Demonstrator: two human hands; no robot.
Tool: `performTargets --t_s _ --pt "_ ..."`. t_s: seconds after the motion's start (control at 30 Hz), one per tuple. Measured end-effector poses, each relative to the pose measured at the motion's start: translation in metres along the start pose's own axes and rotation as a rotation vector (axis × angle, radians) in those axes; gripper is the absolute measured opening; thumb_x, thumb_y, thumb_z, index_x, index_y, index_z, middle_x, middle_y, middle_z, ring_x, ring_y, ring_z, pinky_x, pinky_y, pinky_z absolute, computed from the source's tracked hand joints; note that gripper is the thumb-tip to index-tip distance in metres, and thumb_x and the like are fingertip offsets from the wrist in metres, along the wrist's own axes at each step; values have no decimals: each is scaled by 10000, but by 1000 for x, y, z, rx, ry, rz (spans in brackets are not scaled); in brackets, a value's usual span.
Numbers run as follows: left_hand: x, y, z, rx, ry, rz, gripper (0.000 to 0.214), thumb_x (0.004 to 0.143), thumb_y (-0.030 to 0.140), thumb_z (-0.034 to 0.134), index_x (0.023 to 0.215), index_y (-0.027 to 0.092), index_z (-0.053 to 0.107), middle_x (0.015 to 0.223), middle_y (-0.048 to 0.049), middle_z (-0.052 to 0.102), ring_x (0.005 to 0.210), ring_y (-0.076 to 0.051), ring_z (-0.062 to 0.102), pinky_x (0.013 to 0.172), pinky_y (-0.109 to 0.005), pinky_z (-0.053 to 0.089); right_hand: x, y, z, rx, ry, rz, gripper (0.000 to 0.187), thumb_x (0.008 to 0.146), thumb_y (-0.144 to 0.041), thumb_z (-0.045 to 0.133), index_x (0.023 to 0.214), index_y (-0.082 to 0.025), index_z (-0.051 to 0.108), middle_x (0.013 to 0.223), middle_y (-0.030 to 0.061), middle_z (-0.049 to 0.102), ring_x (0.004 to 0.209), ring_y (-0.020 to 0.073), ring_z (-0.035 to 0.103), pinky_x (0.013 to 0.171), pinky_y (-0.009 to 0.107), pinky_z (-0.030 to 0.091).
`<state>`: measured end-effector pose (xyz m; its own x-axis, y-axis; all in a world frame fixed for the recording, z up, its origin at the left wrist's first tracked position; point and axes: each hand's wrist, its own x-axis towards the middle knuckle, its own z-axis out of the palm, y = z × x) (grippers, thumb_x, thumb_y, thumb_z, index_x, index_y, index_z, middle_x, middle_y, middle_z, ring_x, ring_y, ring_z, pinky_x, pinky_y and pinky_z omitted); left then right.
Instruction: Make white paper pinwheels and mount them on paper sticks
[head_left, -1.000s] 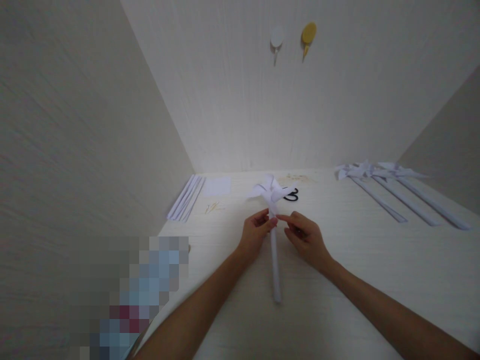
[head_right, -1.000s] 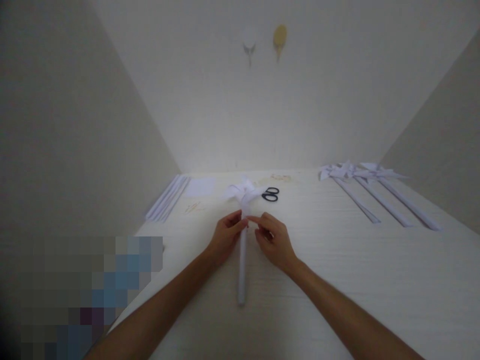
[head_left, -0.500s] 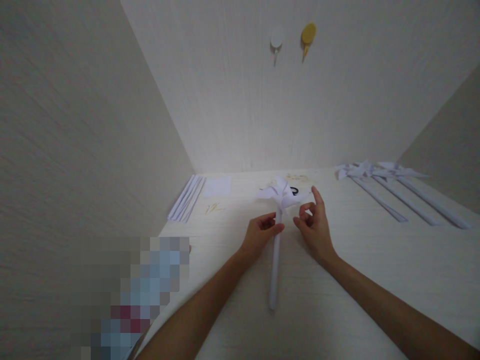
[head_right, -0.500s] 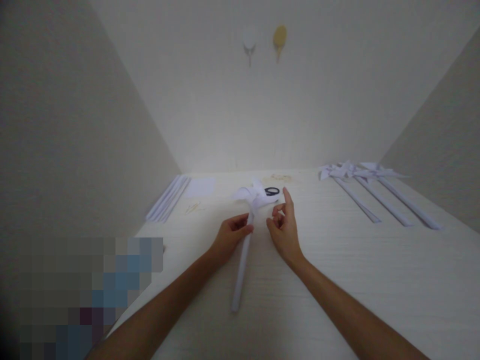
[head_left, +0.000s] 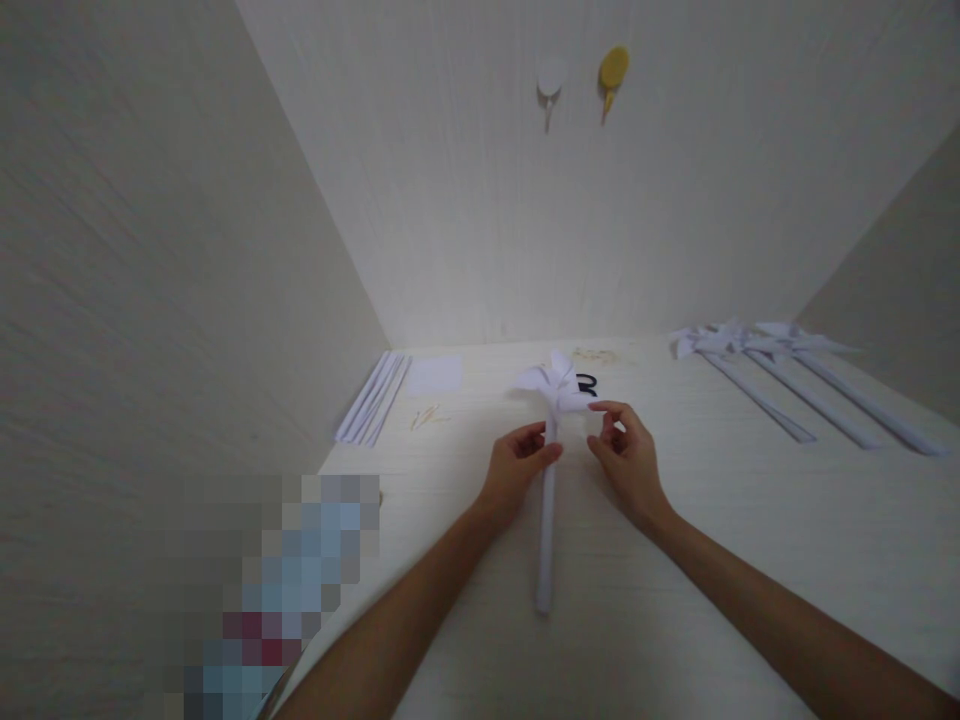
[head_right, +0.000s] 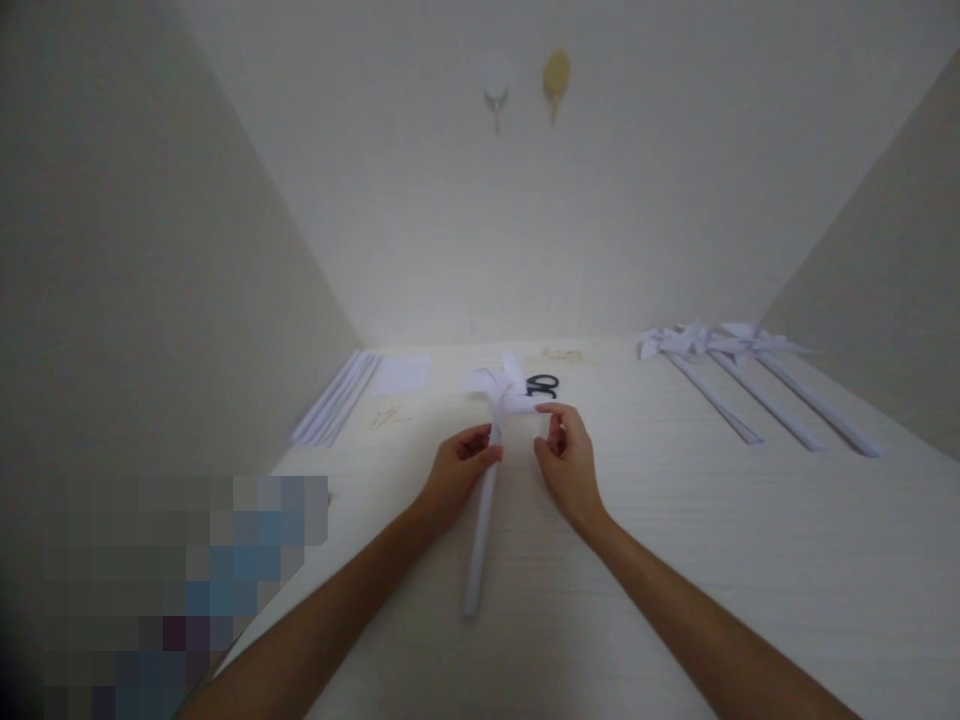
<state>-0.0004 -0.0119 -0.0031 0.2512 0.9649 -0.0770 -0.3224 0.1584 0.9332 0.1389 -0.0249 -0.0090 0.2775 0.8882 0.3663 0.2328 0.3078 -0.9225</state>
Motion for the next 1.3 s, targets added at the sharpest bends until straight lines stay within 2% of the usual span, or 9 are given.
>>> performTargets --t_s 0.2,0.43,0.53,0.63,0.7,0.83,0.9,1.07,1.3 --pt "1 -1 -1 5 20 43 316 484 239 743 762 126 645 640 8 582 612 -101 514 639 -251 389 -9 -7 0 -63 -72 -104 279 662 -119 464 926 -174 534 561 -69 291 473 82 311 447 213 268" --pt "2 -1 -1 -16 73 38 373 477 234 746 816 125 635 676 -1 595 636 -103 519 662 -259 386 -19 -16 2 -138 -389 -191 376 731 -178 435 1099 -149 504 483 -86 308 408 64 296 408 202 249" --pt "3 -1 -1 -40 62 58 358 490 225 738 821 129 641 652 10 581 629 -100 516 661 -257 386 -20 -18 1 -156 -394 -223 356 742 -171 427 1093 -148 478 468 -98 291 392 62 278 401 198 234" --pt "5 0 -3 -85 104 80 342 501 217 727 822 137 642 659 9 588 622 -93 513 649 -246 385 -20 -19 1 -131 -307 -190 181 746 -191 439 925 -174 463 445 -109 294 382 65 284 396 194 230" --pt "6 1 -4 -127 179 103 336 485 213 730 802 143 641 661 13 593 603 -81 503 638 -235 383 -20 -19 3 -96 -342 -118 46 757 -233 442 759 -200 410 430 -104 332 381 68 311 396 193 243" --pt "8 3 -6 -169 269 115 340 474 232 727 792 150 637 672 15 596 584 -72 494 606 -224 381 -24 -22 9 -130 -590 -37 256 726 -312 509 574 -203 335 452 -71 381 417 67 323 404 195 248" --pt "9 2 -7 -127 277 118 345 479 237 726 799 147 635 649 18 587 570 -71 487 573 -216 369 -27 -24 12 -189 -640 -55 299 689 -290 548 522 -197 318 449 -73 348 427 61 292 409 196 235" --pt "8 0 -8 -30 263 121 305 486 263 725 747 138 628 621 13 582 571 -83 496 566 -222 375 -30 -21 15 -209 -590 -22 276 673 -209 523 501 -196 308 448 -61 380 435 66 315 412 195 254" --pt "0 5 1 131 115 105 265 478 230 724 700 128 623 616 -10 617 559 -110 534 558 -241 416 -26 -10 16 -87 -401 51 262 681 -247 533 515 -201 335 443 -51 439 423 73 360 406 199 288"
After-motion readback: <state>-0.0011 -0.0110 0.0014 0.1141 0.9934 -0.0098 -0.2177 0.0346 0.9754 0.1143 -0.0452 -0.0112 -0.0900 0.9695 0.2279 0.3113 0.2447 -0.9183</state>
